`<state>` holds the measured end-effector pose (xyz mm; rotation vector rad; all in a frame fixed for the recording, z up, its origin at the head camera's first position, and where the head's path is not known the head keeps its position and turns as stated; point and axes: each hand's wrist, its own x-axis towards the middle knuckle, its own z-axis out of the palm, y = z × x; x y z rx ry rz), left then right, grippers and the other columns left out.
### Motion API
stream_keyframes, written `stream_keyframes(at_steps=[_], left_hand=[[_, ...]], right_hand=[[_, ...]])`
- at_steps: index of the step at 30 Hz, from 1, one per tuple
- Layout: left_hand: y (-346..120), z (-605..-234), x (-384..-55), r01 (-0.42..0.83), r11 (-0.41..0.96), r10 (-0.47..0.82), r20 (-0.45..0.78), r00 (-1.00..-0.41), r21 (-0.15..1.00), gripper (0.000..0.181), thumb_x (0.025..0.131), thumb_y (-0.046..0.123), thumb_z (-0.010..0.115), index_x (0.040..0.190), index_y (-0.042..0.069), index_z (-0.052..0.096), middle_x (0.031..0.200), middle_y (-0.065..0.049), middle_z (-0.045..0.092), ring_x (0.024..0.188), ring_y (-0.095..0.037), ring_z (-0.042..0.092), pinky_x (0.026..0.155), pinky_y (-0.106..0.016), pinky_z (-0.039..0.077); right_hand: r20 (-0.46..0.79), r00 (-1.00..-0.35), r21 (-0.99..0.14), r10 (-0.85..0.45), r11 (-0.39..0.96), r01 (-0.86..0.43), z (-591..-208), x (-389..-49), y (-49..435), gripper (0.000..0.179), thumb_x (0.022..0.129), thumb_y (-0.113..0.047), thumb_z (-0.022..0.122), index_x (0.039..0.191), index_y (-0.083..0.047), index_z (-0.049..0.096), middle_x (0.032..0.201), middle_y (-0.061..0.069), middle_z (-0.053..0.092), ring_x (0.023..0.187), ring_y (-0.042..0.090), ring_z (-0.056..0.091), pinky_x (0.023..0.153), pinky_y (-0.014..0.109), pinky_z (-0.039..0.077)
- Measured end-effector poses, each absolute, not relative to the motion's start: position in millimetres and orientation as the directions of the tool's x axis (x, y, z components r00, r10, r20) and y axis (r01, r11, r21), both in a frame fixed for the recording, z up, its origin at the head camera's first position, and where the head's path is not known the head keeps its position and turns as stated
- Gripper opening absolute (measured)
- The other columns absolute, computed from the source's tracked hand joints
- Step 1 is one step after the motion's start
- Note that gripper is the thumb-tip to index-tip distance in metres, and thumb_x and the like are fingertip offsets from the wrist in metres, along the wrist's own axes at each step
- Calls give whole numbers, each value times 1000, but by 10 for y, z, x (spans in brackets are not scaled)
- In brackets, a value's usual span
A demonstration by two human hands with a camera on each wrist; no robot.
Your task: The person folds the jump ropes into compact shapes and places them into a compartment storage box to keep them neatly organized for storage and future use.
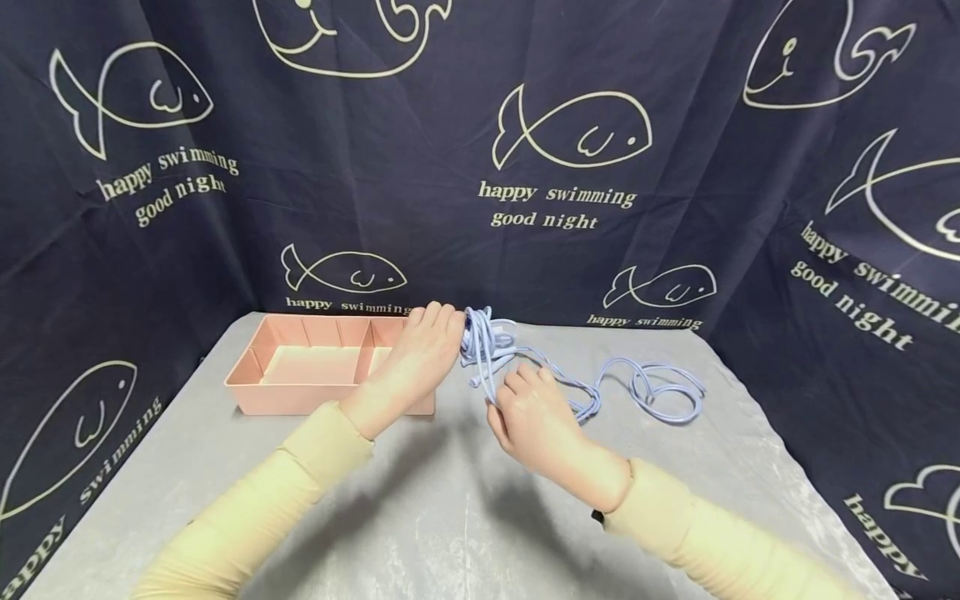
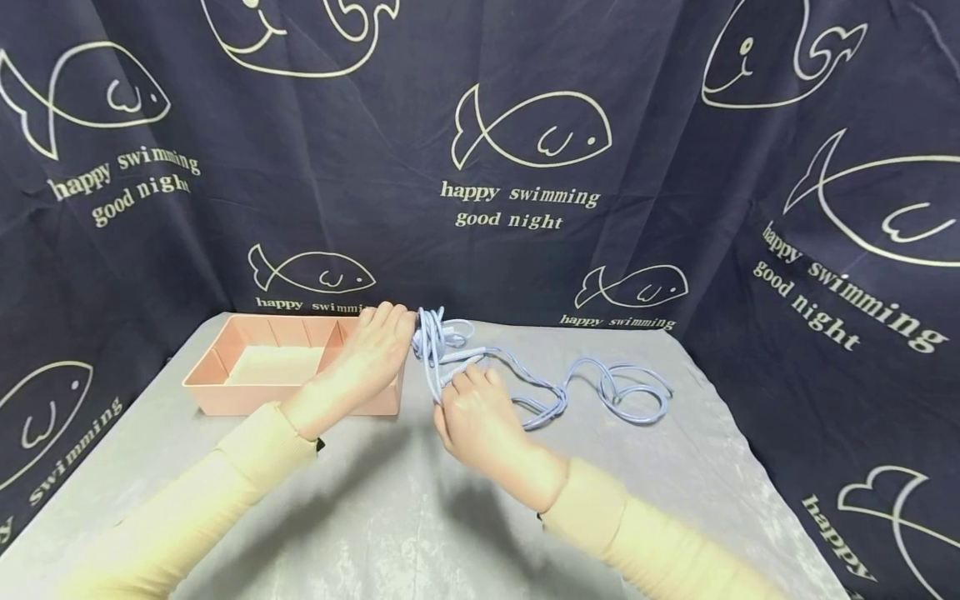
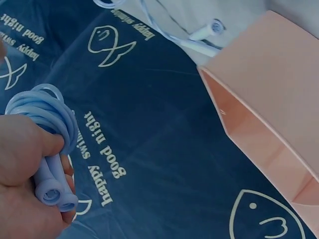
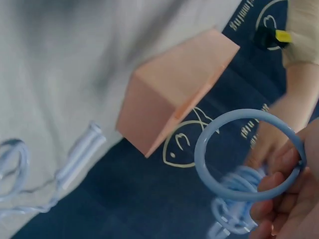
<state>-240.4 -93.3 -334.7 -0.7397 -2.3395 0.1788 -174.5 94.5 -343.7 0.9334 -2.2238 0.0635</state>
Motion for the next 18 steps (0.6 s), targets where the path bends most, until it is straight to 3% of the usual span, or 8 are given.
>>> stream_keyframes(at_steps=[8,18], left_hand=[[-827,-3242,-2277,535,800,577,596,-559,-272,19,90,6,47,109,0,48,93,-9,47,84,-24,41,72,-35,33],[-700,-3188,-2106,617,729,635,632,-444,-298,23,88,7,46,111,1,47,93,-7,49,83,-23,43,72,-33,34]], right_hand=[[698,-439,149,-566,714,-684,-3639,-1856,982,25,79,-19,58,58,-10,49,61,2,45,65,25,44,62,36,31],[738,-377,159,-559,688,-708,-3785,-2081,1029,23,83,-23,56,63,-11,56,63,2,57,72,30,59,66,40,41]])
